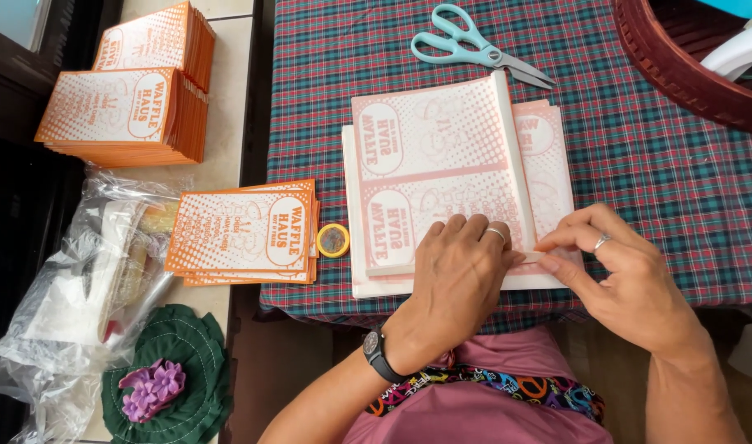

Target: Folding printed paper sheets and sealing them with tape to create bags

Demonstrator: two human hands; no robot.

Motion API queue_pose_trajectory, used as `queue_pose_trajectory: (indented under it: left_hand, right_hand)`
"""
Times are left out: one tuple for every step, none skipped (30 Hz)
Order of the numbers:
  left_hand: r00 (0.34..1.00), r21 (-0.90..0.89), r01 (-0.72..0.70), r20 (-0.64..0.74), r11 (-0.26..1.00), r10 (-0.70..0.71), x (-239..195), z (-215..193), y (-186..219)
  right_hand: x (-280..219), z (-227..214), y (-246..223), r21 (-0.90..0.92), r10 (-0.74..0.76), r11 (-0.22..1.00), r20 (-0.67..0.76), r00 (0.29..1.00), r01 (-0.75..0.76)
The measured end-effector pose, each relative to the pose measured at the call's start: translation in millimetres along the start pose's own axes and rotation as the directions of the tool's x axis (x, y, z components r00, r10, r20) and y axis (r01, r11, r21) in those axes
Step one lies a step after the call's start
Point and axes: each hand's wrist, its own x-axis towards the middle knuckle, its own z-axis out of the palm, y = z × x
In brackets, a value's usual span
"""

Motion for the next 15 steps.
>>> queue_pose_trajectory:
  left_hand:
    - [1.000, 0.000, 0.000, 0.001, 1.000, 0.000, 0.4, -1.0, -0.2]
    - [1.000, -0.010, 0.002, 0.009, 1.000, -0.002, 0.6, -1.9, -0.1]
    - [1.000, -0.019, 0.003, 0.017, 1.000, -0.003, 0.9, -2.7, 0.0]
    - [1.000, -0.019, 0.003, 0.019, 1.000, -0.002, 0.9, -3.0, 0.2]
    - [1.000, -0.028, 0.005, 0.016, 1.000, -0.005, 0.9, -3.4, 0.3]
    - [1.000, -0.036, 0.009, 0.013, 0.999, -0.008, 1.3, -4.0, 0.2]
    - [1.000, -0.035, 0.008, 0.013, 0.999, -0.008, 1.2, -4.6, 0.4]
    - [1.000, -0.045, 0.010, 0.012, 0.999, -0.009, 1.3, -5.1, 0.6]
    - [1.000, -0.054, 0.011, 0.010, 0.998, -0.011, 1.3, -5.5, 0.7]
    - [1.000, -0.055, 0.013, 0.011, 0.998, -0.012, 1.4, -5.5, 0.7]
    - [1.000, -0.054, 0.016, 0.015, 0.998, -0.015, 1.5, -5.3, 0.6]
    - [1.000, -0.053, 0.018, 0.018, 0.998, -0.017, 1.8, -5.1, 0.5]
    - [1.000, -0.054, 0.019, 0.019, 0.998, -0.018, 1.8, -4.7, 0.5]
    - [1.000, -0.052, 0.019, 0.017, 0.998, -0.018, 1.8, -4.5, 0.4]
    - [1.000, -0.049, 0.019, 0.016, 0.999, -0.019, 1.9, -4.2, 0.3]
  right_hand:
    - [-0.4, 1.6, 0.2, 0.001, 0.001, 1.000, 0.000, 1.000, -0.001]
    - [-1.5, 3.2, 0.3, 0.006, 0.022, 1.000, -0.025, 0.999, -0.022]
    - [-2.6, 4.7, 0.4, 0.011, 0.044, 0.999, -0.050, 0.998, -0.043]
    - [-2.4, 5.7, 0.6, 0.012, 0.045, 0.999, -0.050, 0.998, -0.045]
    - [-2.1, 6.7, 0.6, 0.013, 0.057, 0.998, -0.054, 0.997, -0.056]
    - [-1.3, 7.6, 0.7, 0.014, 0.068, 0.998, -0.057, 0.996, -0.067]
    - [-1.1, 8.7, 1.8, 0.015, 0.068, 0.998, -0.057, 0.996, -0.067]
    - [-0.6, 9.6, 3.0, 0.002, 0.050, 0.999, -0.065, 0.997, -0.050]
    - [-0.2, 10.8, 4.2, -0.012, 0.032, 0.999, -0.073, 0.997, -0.033]
    - [0.0, 10.7, 3.8, -0.011, 0.033, 0.999, -0.071, 0.997, -0.034]
    - [0.3, 10.6, 3.5, -0.004, 0.041, 0.999, -0.071, 0.997, -0.041]
    - [0.7, 10.5, 3.2, 0.002, 0.049, 0.999, -0.071, 0.996, -0.049]
    - [1.3, 10.2, 2.2, 0.002, 0.049, 0.999, -0.069, 0.996, -0.049]
    - [1.9, 9.9, 1.2, 0.015, 0.054, 0.998, -0.071, 0.996, -0.054]
    - [2.4, 9.6, 0.2, 0.027, 0.059, 0.998, -0.072, 0.996, -0.058]
